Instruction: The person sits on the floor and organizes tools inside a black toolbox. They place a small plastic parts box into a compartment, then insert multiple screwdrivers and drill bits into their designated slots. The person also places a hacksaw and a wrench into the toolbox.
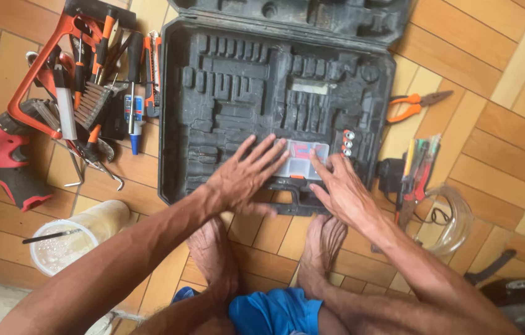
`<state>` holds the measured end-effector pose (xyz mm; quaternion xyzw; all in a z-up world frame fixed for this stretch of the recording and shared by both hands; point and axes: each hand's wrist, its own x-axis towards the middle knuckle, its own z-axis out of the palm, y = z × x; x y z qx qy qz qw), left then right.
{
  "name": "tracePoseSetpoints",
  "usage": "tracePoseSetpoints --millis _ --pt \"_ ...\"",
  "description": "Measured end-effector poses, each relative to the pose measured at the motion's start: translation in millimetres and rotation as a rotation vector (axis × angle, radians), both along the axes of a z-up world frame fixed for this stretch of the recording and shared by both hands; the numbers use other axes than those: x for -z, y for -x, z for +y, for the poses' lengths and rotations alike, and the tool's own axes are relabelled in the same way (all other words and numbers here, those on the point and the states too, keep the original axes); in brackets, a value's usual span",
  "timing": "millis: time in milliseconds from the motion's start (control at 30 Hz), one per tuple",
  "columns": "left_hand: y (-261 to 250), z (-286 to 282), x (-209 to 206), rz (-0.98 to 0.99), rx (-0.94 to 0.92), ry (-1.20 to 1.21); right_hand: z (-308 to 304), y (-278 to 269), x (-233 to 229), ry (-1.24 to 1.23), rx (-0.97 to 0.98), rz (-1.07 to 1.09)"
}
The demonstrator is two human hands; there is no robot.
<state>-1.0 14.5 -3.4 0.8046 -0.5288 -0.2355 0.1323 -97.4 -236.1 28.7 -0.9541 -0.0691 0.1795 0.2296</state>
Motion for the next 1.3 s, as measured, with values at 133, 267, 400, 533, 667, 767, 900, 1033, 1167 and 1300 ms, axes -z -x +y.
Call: tracePoseSetpoints --millis 133,267,400,533,667,767,900,1033,1167,1300 --pt "3 2 -9 -0.056 0.000 -0.019 1 1 5 -0.005 0.029 0.026" --pt "-15 1 -6 -0.034 0.012 -0.038 -2 -22 4 -0.001 0.026 0.063" --pt "-53 -2 -1 -0.011 -0.001 0.136 -11 -48 0 0.000 -0.015 0.066" --pt "-102 52 -23 -0.129 -0.327 0.284 -30 -67 -11 -0.046 -0.119 0.218" --pt "-138 160 -56 -0.455 -0.670 0.079 -60 -86 -38 -0.046 -0.315 0.256" --pt "-129 201 -55 -0.320 -0.742 -0.115 -70 -95 -57 0.092 -0.267 0.450" --pt "-121 214 -46 -0.307 -0.720 -0.143 -63 -114 -58 0.122 -0.354 0.456" --pt "-120 216 -40 -0.181 -0.816 -0.189 -45 -114 -51 -0.002 -0.300 0.398" --pt "-119 224 -38 -0.199 -0.791 -0.127 -40 -108 -52 -0.001 -0.257 0.474" --pt "-130 230 -51 -0.003 -1.089 0.005 -39 -112 -60 -0.063 -0.218 0.445"
